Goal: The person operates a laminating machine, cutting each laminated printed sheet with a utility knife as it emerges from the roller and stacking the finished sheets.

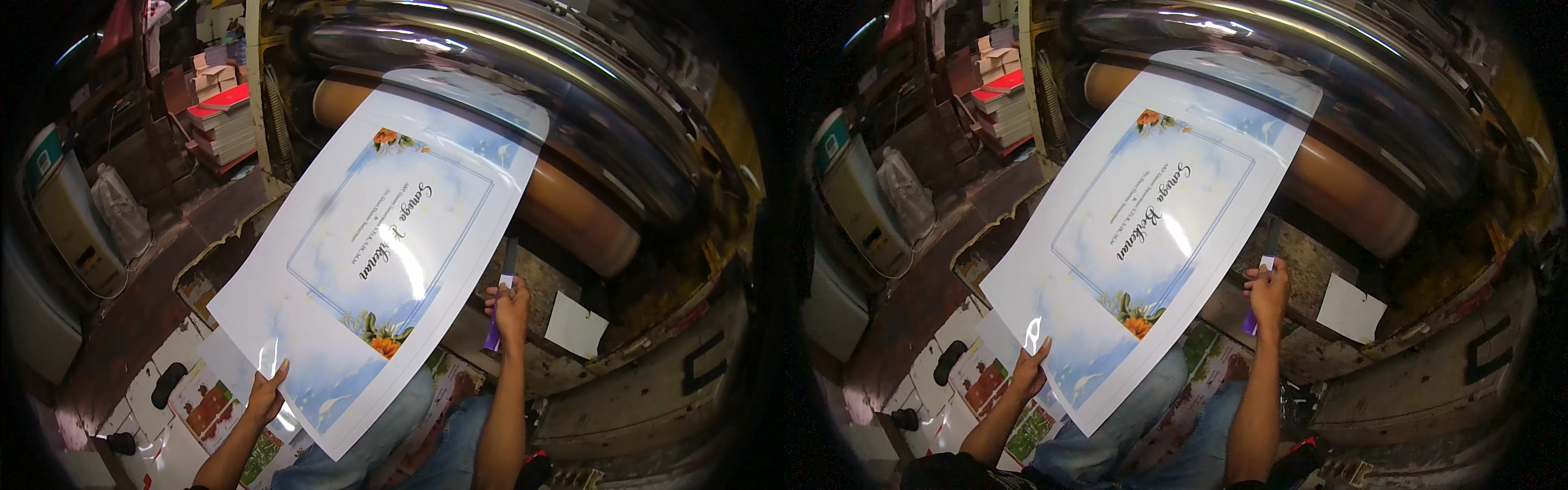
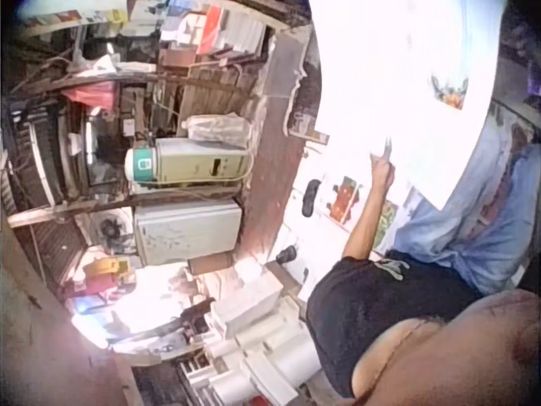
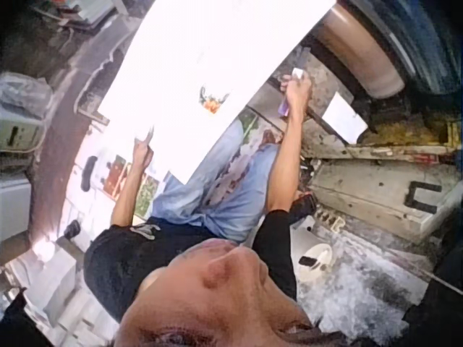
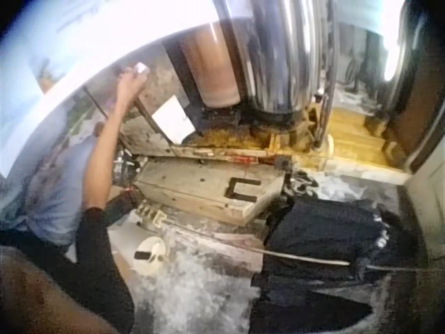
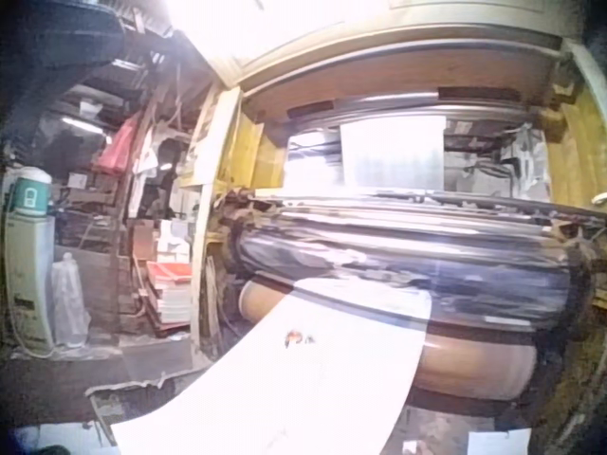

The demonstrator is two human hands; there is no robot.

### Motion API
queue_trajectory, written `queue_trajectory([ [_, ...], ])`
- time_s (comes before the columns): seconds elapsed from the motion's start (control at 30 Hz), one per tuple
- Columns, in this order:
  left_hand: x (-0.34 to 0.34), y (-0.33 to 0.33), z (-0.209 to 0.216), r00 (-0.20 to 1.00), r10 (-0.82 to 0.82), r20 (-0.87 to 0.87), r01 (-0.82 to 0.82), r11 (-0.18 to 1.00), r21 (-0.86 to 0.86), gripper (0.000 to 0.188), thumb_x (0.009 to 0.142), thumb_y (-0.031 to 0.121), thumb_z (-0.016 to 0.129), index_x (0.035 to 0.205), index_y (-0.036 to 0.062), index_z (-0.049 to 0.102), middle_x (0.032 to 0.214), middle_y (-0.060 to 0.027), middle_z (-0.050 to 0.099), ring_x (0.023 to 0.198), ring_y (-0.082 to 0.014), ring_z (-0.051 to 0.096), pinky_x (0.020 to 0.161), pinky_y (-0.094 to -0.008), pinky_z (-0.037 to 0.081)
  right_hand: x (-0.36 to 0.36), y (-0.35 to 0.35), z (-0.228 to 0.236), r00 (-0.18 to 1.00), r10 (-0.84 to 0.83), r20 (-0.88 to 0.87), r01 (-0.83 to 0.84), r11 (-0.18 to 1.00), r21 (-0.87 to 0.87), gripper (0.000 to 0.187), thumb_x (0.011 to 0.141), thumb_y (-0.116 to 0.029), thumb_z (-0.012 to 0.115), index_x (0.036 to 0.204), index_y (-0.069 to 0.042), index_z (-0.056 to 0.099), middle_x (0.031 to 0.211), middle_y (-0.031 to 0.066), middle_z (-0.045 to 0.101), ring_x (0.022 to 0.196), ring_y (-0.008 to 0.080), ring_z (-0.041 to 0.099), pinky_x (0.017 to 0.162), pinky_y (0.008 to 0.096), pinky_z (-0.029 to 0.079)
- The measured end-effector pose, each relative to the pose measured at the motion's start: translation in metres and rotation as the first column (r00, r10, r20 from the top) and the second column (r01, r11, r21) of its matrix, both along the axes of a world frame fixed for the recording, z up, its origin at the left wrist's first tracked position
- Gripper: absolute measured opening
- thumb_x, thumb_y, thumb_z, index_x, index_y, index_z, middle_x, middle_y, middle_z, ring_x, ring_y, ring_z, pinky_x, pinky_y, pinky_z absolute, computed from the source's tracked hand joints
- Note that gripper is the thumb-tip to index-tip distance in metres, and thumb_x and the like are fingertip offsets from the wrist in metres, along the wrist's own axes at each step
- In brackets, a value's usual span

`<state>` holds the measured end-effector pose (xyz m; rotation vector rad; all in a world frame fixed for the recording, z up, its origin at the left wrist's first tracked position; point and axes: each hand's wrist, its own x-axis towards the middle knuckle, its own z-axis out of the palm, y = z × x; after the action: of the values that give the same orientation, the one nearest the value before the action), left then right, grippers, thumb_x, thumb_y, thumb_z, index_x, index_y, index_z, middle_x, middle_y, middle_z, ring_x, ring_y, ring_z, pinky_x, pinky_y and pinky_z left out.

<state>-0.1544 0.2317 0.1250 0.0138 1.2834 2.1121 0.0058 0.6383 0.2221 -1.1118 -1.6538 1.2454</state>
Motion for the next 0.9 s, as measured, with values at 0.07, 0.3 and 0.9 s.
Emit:
queue_trajectory([
  [0.07,0.001,-0.001,-0.001,0.999,-0.023,0.027,0.023,1.000,0.000,0.038,0.094,0.011,0.059,0.126,0.0018,0.041,0.108,-0.0078,0.058,0.094,-0.0184,0.062,0.080,-0.0344,0.055,0.003,0.011,0.006,0.996,0.069,0.049,-0.067,0.997,-0.041,0.023,0.098,-0.016,0.047,0.113,0.001,0.050,0.086,0.0123,0.066,0.058,0.0132,0.059,0.049,0.0251,0.049],
  [0.3,-0.001,-0.014,-0.005,0.993,-0.022,0.114,0.030,0.997,-0.068,0.039,0.094,0.011,0.059,0.127,0.0035,0.041,0.115,-0.0105,0.058,0.100,-0.0208,0.062,0.082,-0.0392,0.056,-0.002,0.051,0.027,0.976,-0.025,-0.218,0.018,0.999,-0.032,0.024,0.098,-0.021,0.049,0.108,0.001,0.053,0.081,0.0112,0.066,0.053,0.0120,0.057,0.045,0.0255,0.047],
  [0.9,0.048,-0.384,-0.201,0.986,-0.119,0.117,0.132,0.984,-0.116,0.050,0.092,0.009,0.060,0.135,0.0089,0.034,0.122,-0.0092,0.053,0.105,-0.0230,0.059,0.088,-0.0452,0.054,0.043,-0.197,-0.098,0.955,0.210,-0.211,-0.156,0.956,0.249,0.027,0.096,-0.029,0.056,0.095,-0.003,0.061,0.070,0.0068,0.062,0.044,0.0101,0.052,0.039,0.0227,0.041],
])
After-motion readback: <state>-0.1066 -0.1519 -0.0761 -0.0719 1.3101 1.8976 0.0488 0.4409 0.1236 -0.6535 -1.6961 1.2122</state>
